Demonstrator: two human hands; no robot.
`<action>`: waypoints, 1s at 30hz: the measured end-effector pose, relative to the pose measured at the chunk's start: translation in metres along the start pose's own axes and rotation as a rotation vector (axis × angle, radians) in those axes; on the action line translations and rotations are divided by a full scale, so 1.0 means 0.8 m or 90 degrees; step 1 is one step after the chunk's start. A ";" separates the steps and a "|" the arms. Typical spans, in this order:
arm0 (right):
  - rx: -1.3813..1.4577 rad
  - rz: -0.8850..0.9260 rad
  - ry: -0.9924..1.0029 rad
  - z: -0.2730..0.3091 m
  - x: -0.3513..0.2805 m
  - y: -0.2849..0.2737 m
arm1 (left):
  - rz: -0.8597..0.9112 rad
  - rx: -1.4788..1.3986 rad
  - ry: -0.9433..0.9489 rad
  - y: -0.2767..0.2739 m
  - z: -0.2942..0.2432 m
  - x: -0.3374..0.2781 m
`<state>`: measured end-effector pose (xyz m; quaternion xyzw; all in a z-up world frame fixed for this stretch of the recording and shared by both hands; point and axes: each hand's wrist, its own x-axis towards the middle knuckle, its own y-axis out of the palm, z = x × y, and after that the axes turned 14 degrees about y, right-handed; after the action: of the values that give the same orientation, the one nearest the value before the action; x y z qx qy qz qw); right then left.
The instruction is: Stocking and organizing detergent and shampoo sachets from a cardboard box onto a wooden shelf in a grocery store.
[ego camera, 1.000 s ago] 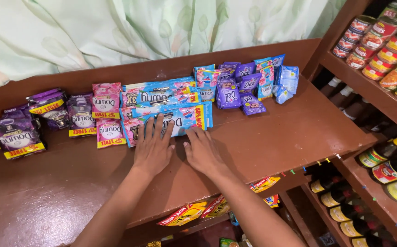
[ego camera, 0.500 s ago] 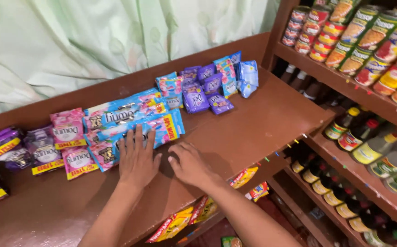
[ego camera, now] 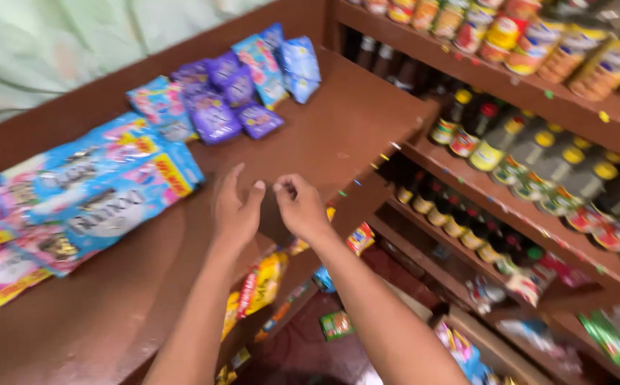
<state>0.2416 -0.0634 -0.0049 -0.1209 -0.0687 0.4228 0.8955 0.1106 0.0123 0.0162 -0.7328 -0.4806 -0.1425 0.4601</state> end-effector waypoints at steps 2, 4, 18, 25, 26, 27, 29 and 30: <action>0.027 -0.083 0.051 -0.025 -0.003 -0.039 | 0.021 -0.068 -0.068 0.044 -0.031 0.000; 0.026 -0.155 0.072 -0.041 -0.018 -0.087 | 0.056 -0.143 -0.090 0.095 -0.061 -0.006; 0.034 -0.459 0.286 -0.255 -0.210 -0.431 | 0.367 -0.454 -0.178 0.414 -0.305 -0.172; 0.143 -0.490 0.369 -0.387 -0.339 -0.541 | 0.476 -0.470 -0.181 0.503 -0.411 -0.310; 0.177 -0.496 0.361 -0.408 -0.353 -0.549 | 0.487 -0.460 -0.182 0.512 -0.420 -0.328; 0.181 -0.503 0.375 -0.427 -0.374 -0.557 | 0.503 -0.460 -0.187 0.521 -0.425 -0.352; 0.123 -0.535 0.385 -0.465 -0.407 -0.579 | 0.515 -0.545 -0.226 0.544 -0.435 -0.396; 0.123 -0.535 0.390 -0.485 -0.424 -0.584 | 0.519 -0.545 -0.229 0.551 -0.441 -0.414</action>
<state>0.4606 -0.6739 -0.2566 -0.1179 0.1929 -0.0231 0.9738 0.3963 -0.5140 -0.2471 -0.9896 -0.1326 -0.0095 0.0545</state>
